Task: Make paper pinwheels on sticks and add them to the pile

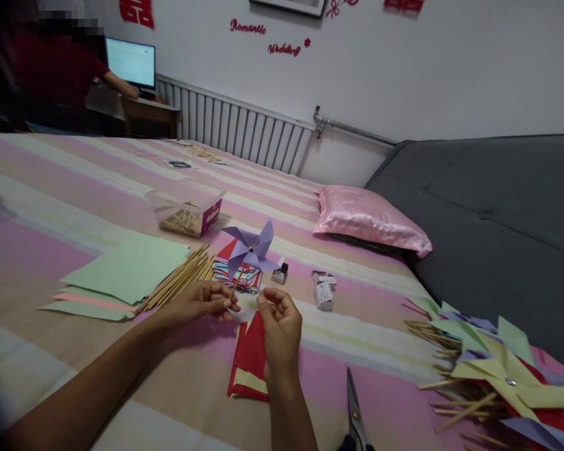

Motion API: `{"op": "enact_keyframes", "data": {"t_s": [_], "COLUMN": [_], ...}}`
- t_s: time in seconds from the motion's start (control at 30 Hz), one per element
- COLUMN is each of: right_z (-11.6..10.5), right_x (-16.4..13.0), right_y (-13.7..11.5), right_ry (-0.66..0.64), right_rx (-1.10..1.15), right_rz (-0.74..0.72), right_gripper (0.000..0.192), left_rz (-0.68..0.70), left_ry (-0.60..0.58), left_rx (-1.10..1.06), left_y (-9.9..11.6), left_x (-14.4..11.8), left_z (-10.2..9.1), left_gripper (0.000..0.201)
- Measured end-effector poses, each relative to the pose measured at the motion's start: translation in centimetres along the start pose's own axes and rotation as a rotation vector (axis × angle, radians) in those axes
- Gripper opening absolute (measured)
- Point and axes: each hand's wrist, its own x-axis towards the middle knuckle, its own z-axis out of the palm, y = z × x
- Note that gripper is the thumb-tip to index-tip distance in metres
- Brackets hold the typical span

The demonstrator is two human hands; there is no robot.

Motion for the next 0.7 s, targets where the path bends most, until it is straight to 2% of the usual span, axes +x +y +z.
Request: {"op": "enact_keyframes", "data": {"t_s": [0.37, 0.7], "right_z": [-0.05, 0.03], "right_x": [-0.21, -0.17], "right_y": [0.04, 0.04], "right_ry": [-0.081, -0.085], "right_rx": [-0.068, -0.054], "right_rz": [-0.03, -0.025], "right_gripper": [0.027, 0.026], "left_rz": [-0.02, -0.011], "left_ry": [0.037, 0.041], "left_rx": [0.067, 0.071], "left_y": [0.17, 0.11], "left_x": [-0.16, -0.16], "left_z": [0.11, 0.12], "left_gripper": [0.03, 0.027]}}
